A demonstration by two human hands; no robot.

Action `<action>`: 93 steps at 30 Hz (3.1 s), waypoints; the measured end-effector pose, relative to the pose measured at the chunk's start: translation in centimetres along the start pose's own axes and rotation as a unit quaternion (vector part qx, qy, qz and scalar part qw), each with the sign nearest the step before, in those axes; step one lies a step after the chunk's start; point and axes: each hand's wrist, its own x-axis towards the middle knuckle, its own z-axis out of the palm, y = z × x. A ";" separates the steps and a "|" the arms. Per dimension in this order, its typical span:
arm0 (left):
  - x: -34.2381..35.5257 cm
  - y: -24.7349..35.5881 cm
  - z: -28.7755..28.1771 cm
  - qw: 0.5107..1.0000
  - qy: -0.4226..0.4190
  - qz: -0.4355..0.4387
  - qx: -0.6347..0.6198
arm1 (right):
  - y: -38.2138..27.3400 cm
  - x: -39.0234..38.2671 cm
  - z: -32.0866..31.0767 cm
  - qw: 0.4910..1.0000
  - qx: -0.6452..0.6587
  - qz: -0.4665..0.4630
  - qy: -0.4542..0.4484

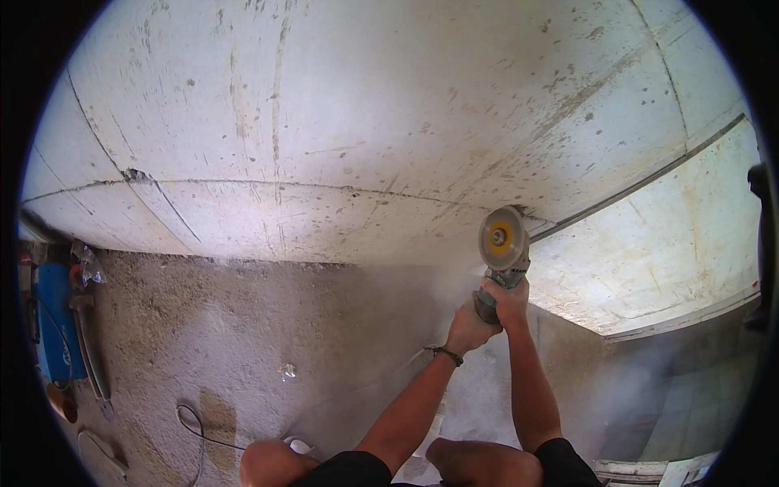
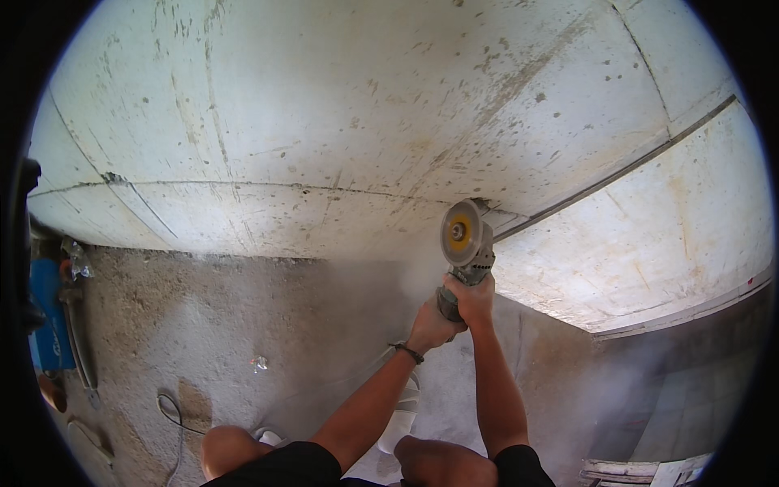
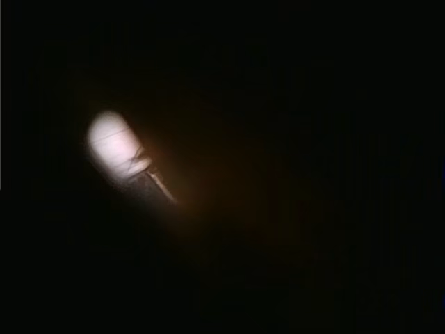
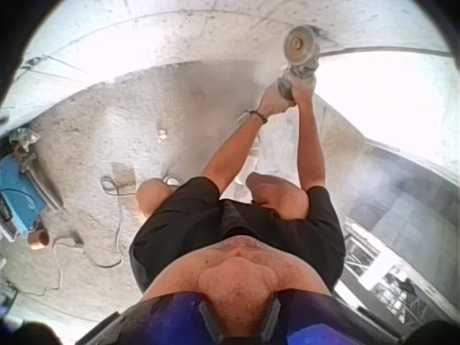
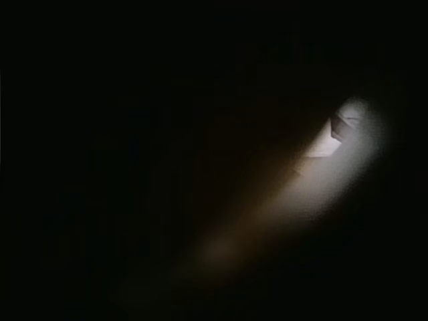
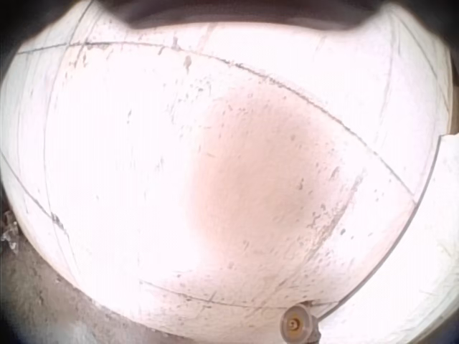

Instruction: The person uses an angle grinder to grind a section of a concrete wall near the floor. The person holds the tool with both hands and moves it along the wall surface, generating dust.

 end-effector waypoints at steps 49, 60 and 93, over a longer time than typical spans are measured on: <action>0.7 -0.1 -0.6 1.000 0.000 -0.014 0.001 | 0.2 0.7 0.5 1.000 0.002 -0.001 -0.001; 0.6 0.8 -0.9 0.999 -0.006 -0.046 -0.003 | 0.1 0.8 0.6 1.000 -0.006 0.002 0.009; 1.4 0.0 -1.2 1.000 -0.008 -0.003 0.003 | 0.9 1.5 0.8 1.000 -0.011 0.008 0.017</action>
